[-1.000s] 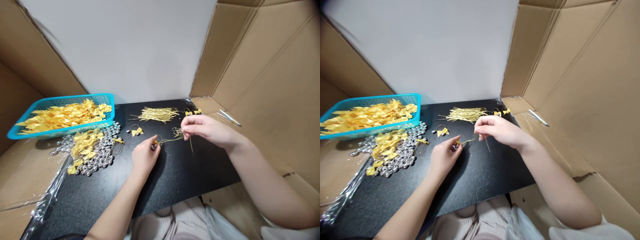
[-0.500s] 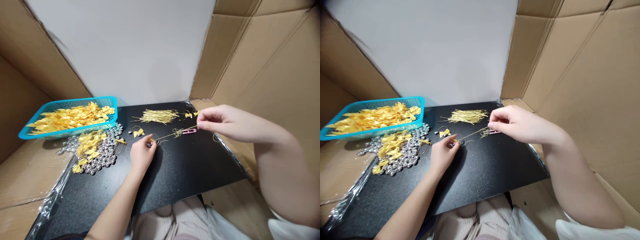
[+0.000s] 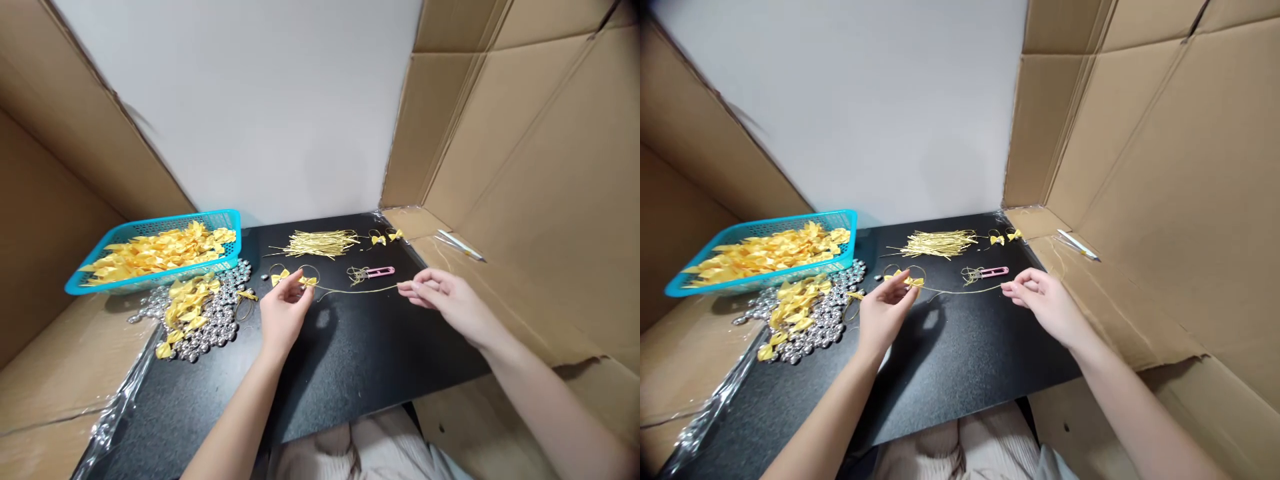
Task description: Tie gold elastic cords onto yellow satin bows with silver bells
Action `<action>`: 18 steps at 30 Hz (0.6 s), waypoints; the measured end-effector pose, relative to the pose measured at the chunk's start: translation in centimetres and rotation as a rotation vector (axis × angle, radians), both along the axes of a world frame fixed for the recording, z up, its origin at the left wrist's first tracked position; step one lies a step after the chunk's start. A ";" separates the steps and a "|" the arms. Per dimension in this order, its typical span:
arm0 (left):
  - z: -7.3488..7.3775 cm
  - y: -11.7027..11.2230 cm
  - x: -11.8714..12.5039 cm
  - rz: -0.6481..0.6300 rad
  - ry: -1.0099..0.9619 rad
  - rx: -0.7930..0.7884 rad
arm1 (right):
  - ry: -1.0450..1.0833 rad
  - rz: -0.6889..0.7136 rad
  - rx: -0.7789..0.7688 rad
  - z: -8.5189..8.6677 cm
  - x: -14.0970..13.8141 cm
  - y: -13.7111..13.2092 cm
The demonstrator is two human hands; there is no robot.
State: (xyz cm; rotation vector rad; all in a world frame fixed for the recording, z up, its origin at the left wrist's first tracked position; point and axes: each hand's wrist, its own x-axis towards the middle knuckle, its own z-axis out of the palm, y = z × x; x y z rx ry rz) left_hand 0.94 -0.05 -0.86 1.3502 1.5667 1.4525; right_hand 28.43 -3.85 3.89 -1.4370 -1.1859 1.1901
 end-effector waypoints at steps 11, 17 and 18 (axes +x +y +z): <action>0.8 -1.3 1.6 -0.093 -0.281 -0.212 | 0.537 -0.190 0.164 -1.8 -1.3 2.9; -0.1 -1.3 1.6 -0.134 -0.285 -0.334 | 0.466 -0.008 0.035 -4.1 -2.4 4.5; -0.2 -1.2 1.6 -0.143 -0.280 -0.345 | 0.453 0.017 0.012 -4.5 -2.8 4.8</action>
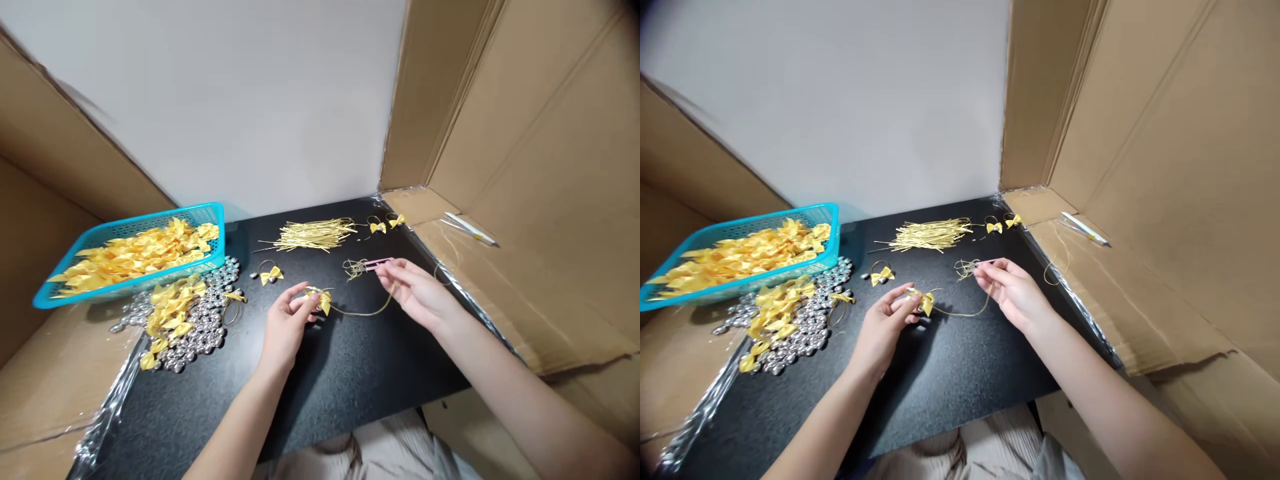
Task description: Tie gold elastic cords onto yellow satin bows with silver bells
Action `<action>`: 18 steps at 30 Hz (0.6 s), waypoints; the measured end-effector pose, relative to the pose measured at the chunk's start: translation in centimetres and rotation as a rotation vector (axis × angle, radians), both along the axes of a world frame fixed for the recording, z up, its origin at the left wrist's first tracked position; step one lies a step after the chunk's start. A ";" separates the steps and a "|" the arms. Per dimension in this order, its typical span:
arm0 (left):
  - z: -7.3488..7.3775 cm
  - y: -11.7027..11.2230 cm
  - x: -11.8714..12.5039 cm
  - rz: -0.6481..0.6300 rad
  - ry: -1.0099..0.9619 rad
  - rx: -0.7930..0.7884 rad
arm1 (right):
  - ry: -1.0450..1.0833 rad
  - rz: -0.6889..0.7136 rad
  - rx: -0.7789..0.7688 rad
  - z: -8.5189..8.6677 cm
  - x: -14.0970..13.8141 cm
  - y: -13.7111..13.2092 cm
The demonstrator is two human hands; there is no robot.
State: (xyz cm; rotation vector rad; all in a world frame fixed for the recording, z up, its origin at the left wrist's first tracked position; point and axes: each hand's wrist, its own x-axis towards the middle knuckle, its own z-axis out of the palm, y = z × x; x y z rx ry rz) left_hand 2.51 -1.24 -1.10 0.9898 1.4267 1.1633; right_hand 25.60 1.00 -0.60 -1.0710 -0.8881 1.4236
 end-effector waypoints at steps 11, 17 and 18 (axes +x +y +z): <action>-0.5 0.0 -1.7 0.078 0.111 0.053 | -0.365 0.387 -0.028 0.8 -2.8 2.9; -0.4 0.0 -1.9 0.119 0.089 0.045 | -1.146 0.420 0.624 3.0 1.2 2.1; -0.4 0.0 -1.8 0.119 0.082 0.042 | -1.239 0.493 0.715 2.9 1.3 2.0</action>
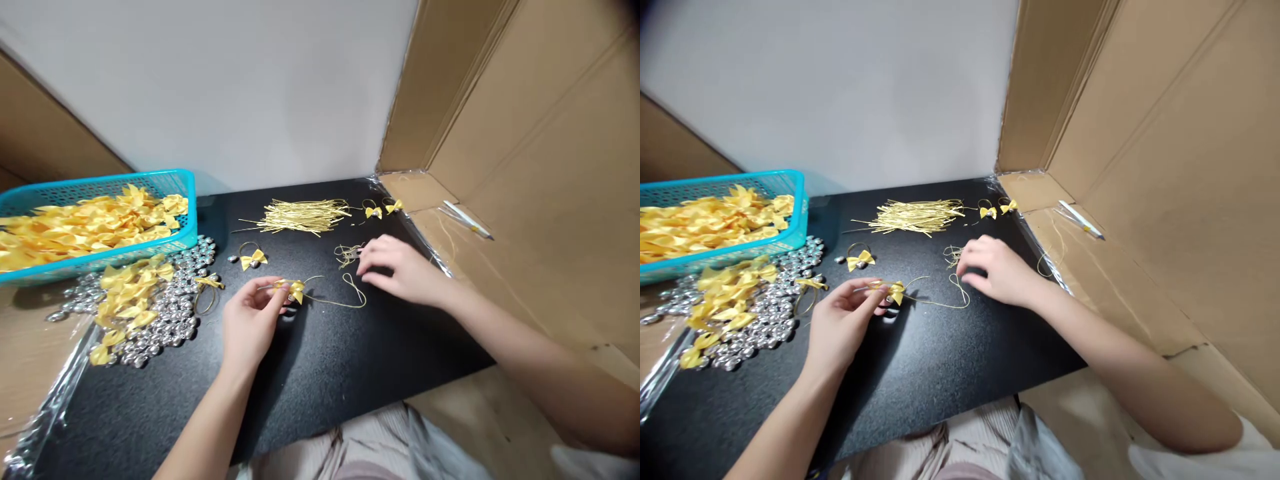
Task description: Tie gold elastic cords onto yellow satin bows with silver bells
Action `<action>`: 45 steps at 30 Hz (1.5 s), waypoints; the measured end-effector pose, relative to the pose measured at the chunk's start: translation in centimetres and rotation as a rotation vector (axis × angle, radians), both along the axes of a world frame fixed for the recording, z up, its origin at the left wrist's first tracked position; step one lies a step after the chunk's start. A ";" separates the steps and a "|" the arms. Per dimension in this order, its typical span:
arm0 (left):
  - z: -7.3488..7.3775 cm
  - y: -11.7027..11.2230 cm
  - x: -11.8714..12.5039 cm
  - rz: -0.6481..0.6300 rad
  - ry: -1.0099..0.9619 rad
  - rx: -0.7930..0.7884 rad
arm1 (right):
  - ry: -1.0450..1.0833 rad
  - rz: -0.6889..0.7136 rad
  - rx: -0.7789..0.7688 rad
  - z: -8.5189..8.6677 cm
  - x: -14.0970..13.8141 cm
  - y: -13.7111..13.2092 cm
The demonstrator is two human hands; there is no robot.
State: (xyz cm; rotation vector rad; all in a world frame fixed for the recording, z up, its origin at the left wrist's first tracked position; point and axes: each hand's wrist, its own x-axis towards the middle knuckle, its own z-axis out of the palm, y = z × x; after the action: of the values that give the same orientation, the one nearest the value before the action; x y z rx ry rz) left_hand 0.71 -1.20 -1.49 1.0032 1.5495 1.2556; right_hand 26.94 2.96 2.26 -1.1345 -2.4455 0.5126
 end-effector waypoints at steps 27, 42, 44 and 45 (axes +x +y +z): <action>-0.1 -0.4 0.7 -0.116 -0.228 -0.084 | -0.686 0.318 0.025 1.2 -3.3 1.9; 0.1 -0.4 1.1 -0.131 -0.323 -0.154 | -0.326 0.048 -0.083 0.4 -2.6 -1.2; 0.1 -0.4 1.2 -0.124 -0.347 -0.159 | 0.048 0.022 -0.190 0.9 -2.7 -2.3; 0.0 -0.4 1.2 -0.124 -0.360 -0.162 | 0.237 0.016 -0.267 0.8 -3.0 -3.0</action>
State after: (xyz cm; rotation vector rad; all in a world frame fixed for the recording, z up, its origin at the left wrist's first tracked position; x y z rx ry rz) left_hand 1.92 -1.63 -1.44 0.7120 1.2674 1.1328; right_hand 23.97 -0.02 3.04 -1.0835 -2.2293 0.9448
